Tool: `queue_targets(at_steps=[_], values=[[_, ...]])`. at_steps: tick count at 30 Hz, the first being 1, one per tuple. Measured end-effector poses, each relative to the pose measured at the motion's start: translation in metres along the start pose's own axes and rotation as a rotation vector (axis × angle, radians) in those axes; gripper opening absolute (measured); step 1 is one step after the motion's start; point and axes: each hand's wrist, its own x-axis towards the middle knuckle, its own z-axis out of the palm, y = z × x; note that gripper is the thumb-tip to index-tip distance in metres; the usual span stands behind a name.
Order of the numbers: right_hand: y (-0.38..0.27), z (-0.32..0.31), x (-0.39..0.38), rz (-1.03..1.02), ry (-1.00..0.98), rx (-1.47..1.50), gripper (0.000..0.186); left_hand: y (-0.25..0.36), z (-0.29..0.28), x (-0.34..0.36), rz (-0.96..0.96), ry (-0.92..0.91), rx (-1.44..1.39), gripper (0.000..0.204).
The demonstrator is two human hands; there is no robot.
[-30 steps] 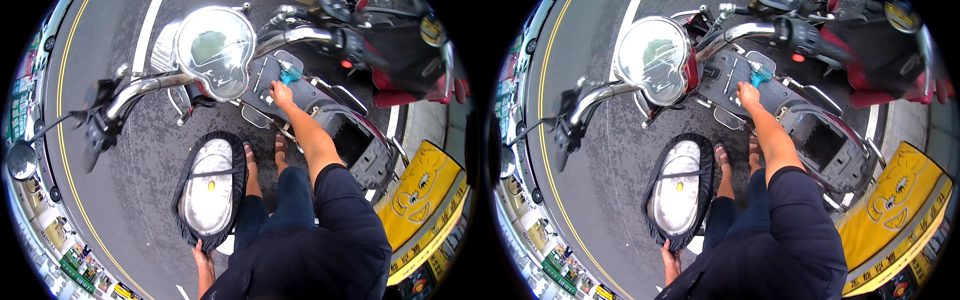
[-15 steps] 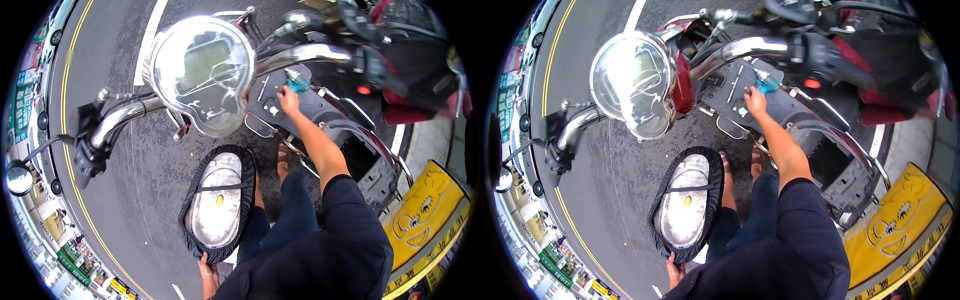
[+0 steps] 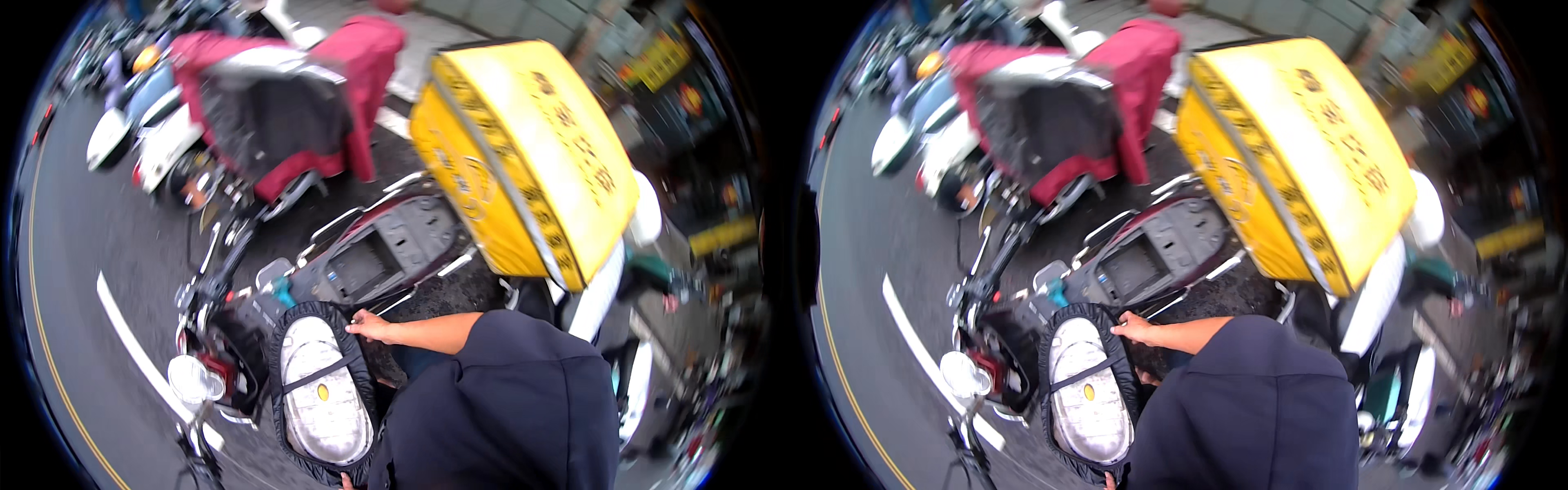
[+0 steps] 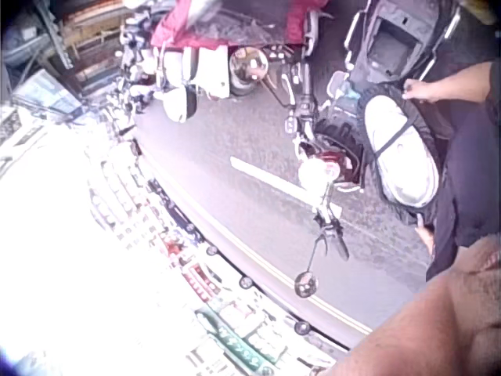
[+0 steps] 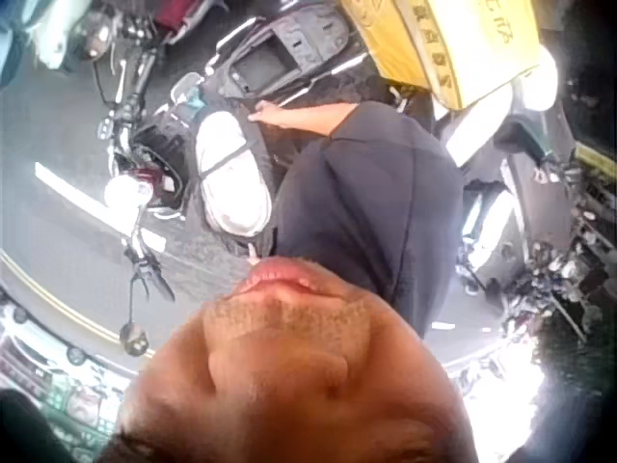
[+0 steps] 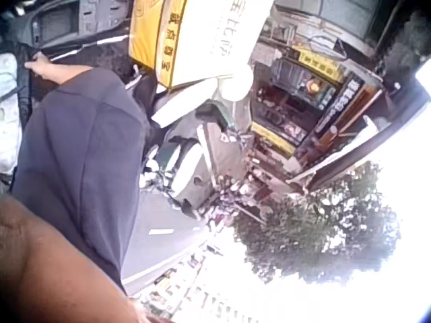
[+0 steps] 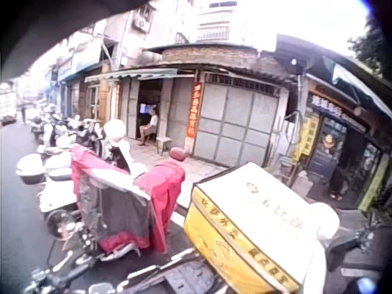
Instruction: The person unfastens bolts with a power wrench to detach the seat from a scooter, moves another scooter aside by hand, and picks up the detached seat.
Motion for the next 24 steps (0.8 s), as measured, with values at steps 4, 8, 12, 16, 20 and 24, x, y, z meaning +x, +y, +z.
queue_targets(at_steps=[4, 8, 12, 16, 20, 24], values=[[0.029, -0.058, -0.100, 0.035, -0.056, 0.074, 0.059, 0.021, -0.002, -0.015, 0.181, -0.217, 0.204, 0.066], [0.097, -0.073, -0.204, 0.059, -0.075, 0.317, 0.072, 0.049, -0.002, -0.030, 0.382, -0.434, 0.393, 0.065], [0.173, -0.053, -0.285, 0.051, -0.075, 0.768, 0.093, 0.068, 0.018, -0.043, 0.569, -0.637, 0.575, 0.065], [0.259, -0.058, -0.341, 0.035, 0.085, 1.076, 0.085, 0.051, 0.074, -0.118, 0.525, -0.754, 0.601, 0.068], [0.312, -0.075, -0.390, 0.000, 0.407, 1.347, 0.072, 0.004, 0.135, -0.156, 0.497, -0.916, 0.690, 0.062], [0.359, -0.111, -0.409, 0.012, 0.564, 1.490, 0.072, -0.040, 0.191, -0.172, 0.506, -0.971, 0.925, 0.086]])
